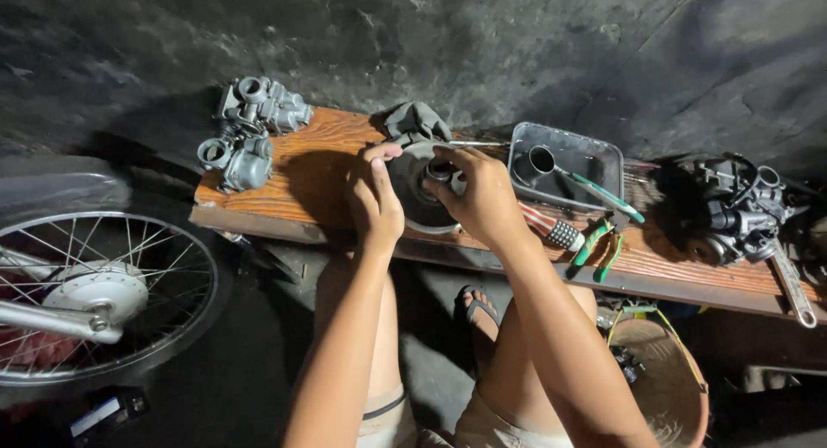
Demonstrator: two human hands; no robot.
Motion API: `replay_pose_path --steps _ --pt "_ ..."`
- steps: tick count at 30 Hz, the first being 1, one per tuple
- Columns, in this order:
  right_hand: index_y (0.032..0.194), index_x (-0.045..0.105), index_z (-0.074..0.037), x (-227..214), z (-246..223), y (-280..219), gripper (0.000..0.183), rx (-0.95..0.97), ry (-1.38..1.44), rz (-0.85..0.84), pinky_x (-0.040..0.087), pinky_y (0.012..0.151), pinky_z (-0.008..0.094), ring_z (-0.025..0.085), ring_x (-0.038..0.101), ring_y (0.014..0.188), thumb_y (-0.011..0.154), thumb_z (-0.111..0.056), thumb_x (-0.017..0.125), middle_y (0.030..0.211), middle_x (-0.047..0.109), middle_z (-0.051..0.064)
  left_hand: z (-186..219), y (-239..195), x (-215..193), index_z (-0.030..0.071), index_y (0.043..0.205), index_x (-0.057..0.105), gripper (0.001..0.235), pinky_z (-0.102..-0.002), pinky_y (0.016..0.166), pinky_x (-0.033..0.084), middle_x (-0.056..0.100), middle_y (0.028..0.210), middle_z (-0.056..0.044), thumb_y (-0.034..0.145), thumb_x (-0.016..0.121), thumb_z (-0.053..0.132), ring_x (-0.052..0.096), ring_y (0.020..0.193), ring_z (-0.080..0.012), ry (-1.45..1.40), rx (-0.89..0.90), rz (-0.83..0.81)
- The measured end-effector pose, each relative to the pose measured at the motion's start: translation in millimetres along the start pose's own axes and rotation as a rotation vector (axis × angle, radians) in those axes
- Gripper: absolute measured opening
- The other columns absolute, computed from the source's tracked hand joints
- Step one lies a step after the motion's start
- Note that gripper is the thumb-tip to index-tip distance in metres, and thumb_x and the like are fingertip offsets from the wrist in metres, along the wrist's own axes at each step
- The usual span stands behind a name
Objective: Disassembling a carburetor and cleaning a CVT pulley on a workbench.
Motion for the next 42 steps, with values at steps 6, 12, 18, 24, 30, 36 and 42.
replay_pose_path --steps 6,12,18,24,30,36,42 --pt "0.112 0.074 0.002 5.8 10.5 1.2 0.029 -0.061 0.002 0.028 0.06 0.07 0.047 0.042 0.074 0.078 0.085 -0.008 0.08 0.087 0.072 0.021 -7.2 -0.8 0.6 0.009 0.108 0.064 0.04 -0.034 0.095 0.051 0.07 0.098 -0.006 0.112 0.029 0.028 0.068 0.095 -0.0227 -0.03 -0.014 0.053" --pt "0.111 0.073 -0.002 -11.0 5.7 -5.6 0.023 -0.022 0.114 0.129 0.058 0.075 0.046 0.04 0.075 0.081 0.092 -0.015 0.08 0.088 0.074 0.018 -13.3 -1.5 -4.6 0.008 0.113 0.062 0.038 -0.038 0.097 0.05 0.066 0.103 -0.008 0.112 0.032 0.031 0.066 0.1 -0.0251 -0.064 -0.018 0.13" --pt "0.123 0.07 0.002 -10.5 21.5 -20.1 0.03 0.213 0.582 0.32 0.061 0.083 0.038 0.015 0.066 0.092 0.096 -0.009 0.077 0.098 0.074 0.014 -20.4 -5.2 -5.1 0.0 0.127 0.057 0.06 -0.047 0.115 0.037 0.061 0.127 -0.022 0.099 0.057 0.053 0.057 0.125 -0.0364 -0.1 -0.453 -0.039" --pt "0.131 0.066 0.0 18.6 57.6 -32.9 0.036 0.438 0.816 0.413 0.062 0.086 0.031 0.013 0.064 0.099 0.098 -0.011 0.071 0.111 0.072 0.008 52.7 22.4 -8.6 -0.01 0.12 0.062 0.079 -0.054 0.108 0.041 0.063 0.124 -0.034 0.088 0.063 0.062 0.06 0.123 -0.043 -0.158 -0.607 -0.219" --pt "0.13 0.066 0.002 16.6 58.7 -37.7 0.033 0.429 0.85 0.366 0.064 0.086 0.035 0.014 0.066 0.096 0.099 -0.007 0.068 0.105 0.072 0.01 51.6 8.4 8.6 0.001 0.137 0.055 0.073 -0.053 0.113 0.04 0.062 0.136 -0.023 0.093 0.059 0.059 0.055 0.133 -0.0361 -0.201 -0.748 -0.292" --pt "0.128 0.067 0.0 -10.5 50.5 -33.3 0.035 0.307 0.651 0.183 0.06 0.089 0.037 0.014 0.069 0.096 0.094 -0.006 0.075 0.103 0.075 0.011 19.7 -11.5 17.0 -0.001 0.128 0.062 0.065 -0.055 0.11 0.041 0.064 0.128 -0.019 0.091 0.07 0.051 0.053 0.127 -0.028 -0.365 -0.787 -0.277" --pt "0.116 0.074 -0.005 -37.7 28.3 -27.0 0.03 0.283 0.41 0.07 0.058 0.086 0.039 0.015 0.07 0.09 0.091 -0.019 0.081 0.088 0.073 0.008 17.6 -19.1 31.2 0.004 0.126 0.063 0.063 -0.055 0.109 0.043 0.063 0.127 -0.017 0.088 0.072 0.053 0.054 0.13 -0.0307 -0.338 -0.863 -0.357"
Point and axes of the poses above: each hand's wrist, its own y-axis towards the middle knuckle, its own x-axis out of the palm, z = x × y, the point moved 5 cm from there along y, towards the middle knuckle
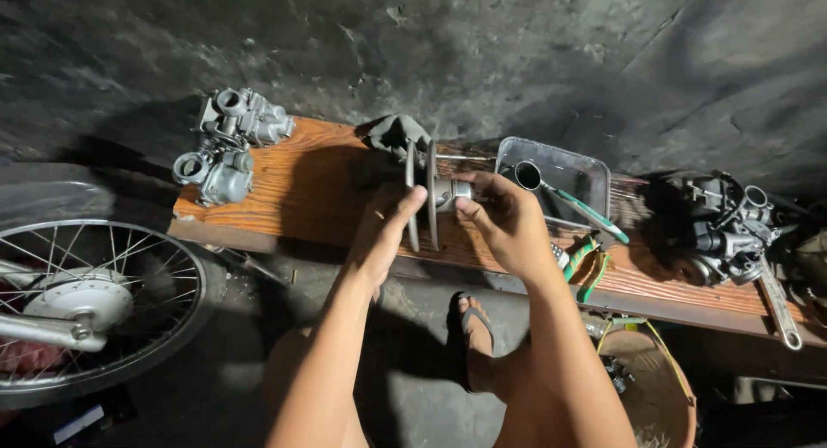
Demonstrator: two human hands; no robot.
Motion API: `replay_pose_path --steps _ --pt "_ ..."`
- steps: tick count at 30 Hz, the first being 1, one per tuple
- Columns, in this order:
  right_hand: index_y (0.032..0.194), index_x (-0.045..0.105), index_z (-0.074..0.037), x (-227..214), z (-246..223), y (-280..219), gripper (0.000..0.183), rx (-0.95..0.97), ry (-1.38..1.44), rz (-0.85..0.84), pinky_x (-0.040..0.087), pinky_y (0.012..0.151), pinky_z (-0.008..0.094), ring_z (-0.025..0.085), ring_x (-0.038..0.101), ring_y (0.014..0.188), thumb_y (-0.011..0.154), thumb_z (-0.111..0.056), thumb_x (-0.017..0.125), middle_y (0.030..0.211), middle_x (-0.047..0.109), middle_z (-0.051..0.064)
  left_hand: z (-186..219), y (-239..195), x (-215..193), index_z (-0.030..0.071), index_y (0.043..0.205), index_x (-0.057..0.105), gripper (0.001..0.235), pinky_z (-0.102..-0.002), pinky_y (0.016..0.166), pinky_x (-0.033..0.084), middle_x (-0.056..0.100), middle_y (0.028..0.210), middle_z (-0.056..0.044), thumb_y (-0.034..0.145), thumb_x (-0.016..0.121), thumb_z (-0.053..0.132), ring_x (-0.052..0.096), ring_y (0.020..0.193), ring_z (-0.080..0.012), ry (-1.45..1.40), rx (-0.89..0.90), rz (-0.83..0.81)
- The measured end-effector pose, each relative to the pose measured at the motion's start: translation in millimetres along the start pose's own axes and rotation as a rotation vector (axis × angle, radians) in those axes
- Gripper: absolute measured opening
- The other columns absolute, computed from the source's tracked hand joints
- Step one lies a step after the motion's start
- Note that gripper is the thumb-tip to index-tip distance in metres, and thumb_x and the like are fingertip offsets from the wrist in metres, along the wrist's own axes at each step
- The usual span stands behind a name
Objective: Disassembling a carburetor and cleaning a CVT pulley on a workbench.
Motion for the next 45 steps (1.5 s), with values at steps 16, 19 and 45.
replay_pose_path --steps 16,19,45 --pt "0.109 0.073 0.001 -10.4 -11.4 -9.5 0.019 -0.147 -0.082 0.064 0.061 0.075 0.044 0.035 0.076 0.097 0.091 -0.004 0.077 0.102 0.075 0.024 47.9 -12.7 30.8 0.002 0.095 0.062 0.053 -0.035 0.081 0.05 0.056 0.082 -0.006 0.08 0.08 0.049 0.059 0.087 -0.019 0.03 0.081 -0.087" --pt "0.108 0.073 0.001 -7.3 -7.4 -18.9 0.016 -0.21 -0.064 0.13 0.061 0.081 0.042 0.034 0.074 0.104 0.092 -0.002 0.075 0.113 0.075 0.021 47.2 -12.8 36.3 0.0 0.097 0.063 0.056 -0.038 0.081 0.05 0.057 0.083 -0.009 0.081 0.078 0.051 0.059 0.085 -0.0214 0.11 0.116 -0.123" --pt "0.1 0.081 -0.006 12.5 -3.5 -29.8 0.019 -0.543 -0.38 0.464 0.056 0.091 0.047 0.037 0.074 0.101 0.082 0.0 0.084 0.105 0.078 0.013 20.4 -15.5 35.8 0.002 0.111 0.049 0.061 -0.036 0.084 0.045 0.05 0.092 -0.006 0.083 0.081 0.045 0.055 0.091 -0.0191 -0.009 0.163 -0.008"
Point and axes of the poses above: each hand's wrist, its own y-axis towards the middle knuckle, its own x-axis out of the palm, z = x × y, the point moved 5 cm from there along y, towards the middle knuckle
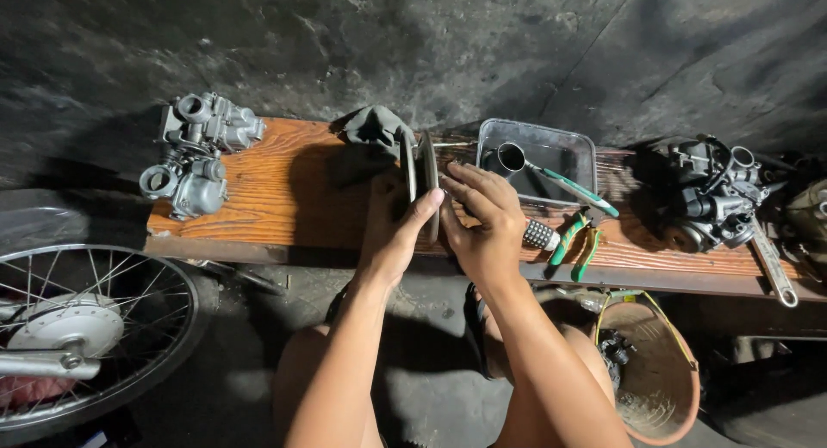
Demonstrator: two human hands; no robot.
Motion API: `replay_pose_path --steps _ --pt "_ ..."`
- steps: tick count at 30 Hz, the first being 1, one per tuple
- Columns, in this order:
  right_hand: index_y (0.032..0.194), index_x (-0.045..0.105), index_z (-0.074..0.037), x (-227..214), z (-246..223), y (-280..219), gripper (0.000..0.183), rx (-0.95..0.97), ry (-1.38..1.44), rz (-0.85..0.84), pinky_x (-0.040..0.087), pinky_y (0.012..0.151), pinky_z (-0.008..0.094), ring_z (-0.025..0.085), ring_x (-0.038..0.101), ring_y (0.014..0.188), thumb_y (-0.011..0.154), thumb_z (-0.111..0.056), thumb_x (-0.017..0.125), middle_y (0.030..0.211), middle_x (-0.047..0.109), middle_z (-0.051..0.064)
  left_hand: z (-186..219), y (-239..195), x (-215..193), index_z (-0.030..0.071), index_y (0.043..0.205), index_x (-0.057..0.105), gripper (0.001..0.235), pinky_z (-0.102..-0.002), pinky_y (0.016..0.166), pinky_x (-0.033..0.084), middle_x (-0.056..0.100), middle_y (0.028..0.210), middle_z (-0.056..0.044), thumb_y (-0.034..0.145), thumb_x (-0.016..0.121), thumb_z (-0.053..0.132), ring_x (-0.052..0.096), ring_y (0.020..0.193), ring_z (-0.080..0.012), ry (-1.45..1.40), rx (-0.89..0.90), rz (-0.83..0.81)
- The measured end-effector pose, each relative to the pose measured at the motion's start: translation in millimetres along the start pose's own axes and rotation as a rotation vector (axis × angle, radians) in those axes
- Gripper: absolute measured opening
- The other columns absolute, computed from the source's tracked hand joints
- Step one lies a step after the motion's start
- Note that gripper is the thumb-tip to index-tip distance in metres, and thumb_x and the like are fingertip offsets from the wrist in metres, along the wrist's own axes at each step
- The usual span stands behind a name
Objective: Disassembling a carburetor and cleaning a CVT pulley on a workbench.
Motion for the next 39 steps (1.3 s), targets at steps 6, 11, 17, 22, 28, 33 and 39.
replay_pose_path --steps 6,11,17,22,28,33,39 --pt "0.096 0.079 -0.007 -7.2 -7.4 3.9 0.013 -0.085 -0.055 -0.018 0.052 0.094 0.045 0.031 0.073 0.099 0.086 0.0 0.083 0.103 0.078 0.007 0.6 1.7 -2.9 0.004 0.109 0.048 0.061 -0.034 0.081 0.046 0.051 0.087 -0.005 0.082 0.082 0.047 0.058 0.087 -0.0193 0.068 0.021 0.005" --pt "0.094 0.078 -0.007 -32.1 6.5 7.4 0.01 0.123 0.133 -0.063 0.056 0.081 0.041 0.028 0.073 0.083 0.087 -0.002 0.082 0.086 0.076 0.006 -7.7 3.4 -3.6 0.004 0.104 0.052 0.057 -0.036 0.083 0.046 0.052 0.086 -0.008 0.083 0.08 0.048 0.058 0.085 -0.0192 0.066 0.032 -0.011" --pt "0.09 0.077 -0.003 -48.3 2.6 15.9 0.006 0.227 0.1 -0.353 0.055 0.067 0.043 0.037 0.07 0.069 0.085 -0.003 0.079 0.073 0.07 0.016 -1.2 5.7 -7.9 0.004 0.094 0.056 0.048 -0.035 0.084 0.046 0.058 0.08 -0.009 0.087 0.077 0.047 0.059 0.081 -0.0175 0.132 0.071 -0.044" --pt "0.097 0.077 0.002 -31.1 17.0 -4.9 0.018 0.241 -0.064 -0.575 0.055 0.069 0.055 0.048 0.071 0.077 0.08 -0.004 0.077 0.077 0.072 0.024 -1.8 5.6 -7.0 0.001 0.087 0.063 0.048 -0.039 0.088 0.047 0.057 0.093 -0.015 0.085 0.077 0.047 0.058 0.089 -0.0202 0.161 0.114 -0.048" --pt "0.096 0.079 0.0 -18.2 25.3 -15.6 0.015 0.292 -0.111 -0.674 0.058 0.072 0.048 0.043 0.073 0.078 0.082 0.0 0.075 0.085 0.075 0.021 10.7 1.7 -6.1 0.001 0.089 0.062 0.051 -0.039 0.092 0.048 0.059 0.091 -0.015 0.088 0.072 0.051 0.063 0.089 -0.0231 0.217 0.047 -0.06" --pt "0.099 0.076 -0.003 -39.2 43.7 -13.6 0.019 0.276 -0.145 -0.565 0.055 0.074 0.055 0.048 0.07 0.087 0.083 -0.012 0.074 0.084 0.071 0.022 1.6 1.5 -10.2 -0.001 0.106 0.054 0.067 -0.044 0.106 0.041 0.055 0.109 -0.02 0.085 0.071 0.06 0.059 0.108 -0.0301 0.238 -0.042 -0.073" --pt "0.122 0.072 -0.003 -43.4 26.9 -3.6 0.025 0.594 0.208 -0.346 0.058 0.075 0.035 0.018 0.072 0.073 0.103 -0.017 0.065 0.08 0.074 0.014 11.9 -2.5 -11.6 0.0 0.115 0.05 0.073 -0.052 0.112 0.036 0.049 0.121 -0.022 0.089 0.062 0.067 0.054 0.122 -0.0395 0.256 -0.044 -0.129"
Point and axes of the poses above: each hand's wrist, its own y-axis towards the middle knuckle, its own x-axis out of the palm, z = x × y, the point moved 5 cm from there along y, towards the middle knuckle
